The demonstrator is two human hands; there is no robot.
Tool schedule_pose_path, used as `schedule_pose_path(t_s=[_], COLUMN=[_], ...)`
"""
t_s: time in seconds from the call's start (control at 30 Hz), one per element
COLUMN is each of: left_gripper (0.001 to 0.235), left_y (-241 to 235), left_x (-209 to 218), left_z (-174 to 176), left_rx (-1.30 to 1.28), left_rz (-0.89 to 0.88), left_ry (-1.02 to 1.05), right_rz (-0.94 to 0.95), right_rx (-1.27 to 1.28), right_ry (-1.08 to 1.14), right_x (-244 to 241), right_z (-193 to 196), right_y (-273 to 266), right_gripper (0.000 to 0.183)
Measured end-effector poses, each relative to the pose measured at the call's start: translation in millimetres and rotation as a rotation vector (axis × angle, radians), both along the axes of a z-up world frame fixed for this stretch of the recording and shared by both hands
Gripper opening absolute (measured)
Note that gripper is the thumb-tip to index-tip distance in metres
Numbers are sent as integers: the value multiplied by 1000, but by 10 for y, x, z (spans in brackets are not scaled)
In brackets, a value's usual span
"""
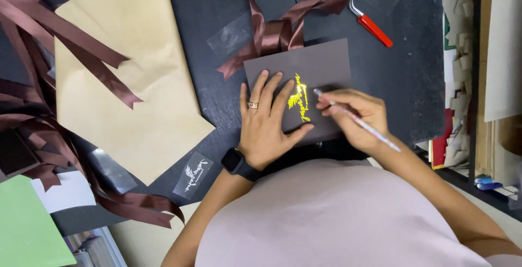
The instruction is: Applying gold vinyl lettering and decorations to a graduation cap using a pen tool, tweezers, and a glue gun.
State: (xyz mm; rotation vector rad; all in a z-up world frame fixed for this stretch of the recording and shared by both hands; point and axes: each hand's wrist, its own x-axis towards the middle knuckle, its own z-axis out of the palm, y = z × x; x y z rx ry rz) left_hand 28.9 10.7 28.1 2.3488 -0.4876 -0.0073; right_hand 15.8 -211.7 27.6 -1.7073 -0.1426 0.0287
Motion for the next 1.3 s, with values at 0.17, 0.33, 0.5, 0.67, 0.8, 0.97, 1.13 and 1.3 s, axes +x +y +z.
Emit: schedule_pose_path(t_s=[0.17,0.33,0.5,0.67,0.8,0.97,1.13,1.3], left_gripper=[84,83,78,78,79,77,76,81], left_y=[-6,-8,-15,-14,-14,0,-1,-12], left_x=[8,3,-7,6,-7,-2,-6,-10], left_z=[-35,-68,-80,-75,-73,-2,7,-28], left_rx=[-10,-25,-47,-53,-66,8,70,-32], left_rz=[-2,-1,22,26,33,36,44,18], left_ry=[3,-5,-26,-41,-41,-52,-58,-35], right_rz=[-15,14,29,13,50,56,184,122], right_rx=[-136,-170,-180,-134,26,48,490,247], right_ry=[-44,-139,-177,-165,-3,257,425,205], right_x=[-31,9,41,65,116,269,319,153], right_z=[-185,-136,-71,-34,-48,407,610,171], right_y=[-57,1,64,89,-50,-342,-576,-253], right_gripper=[11,12,14,16,41,46,53,28])
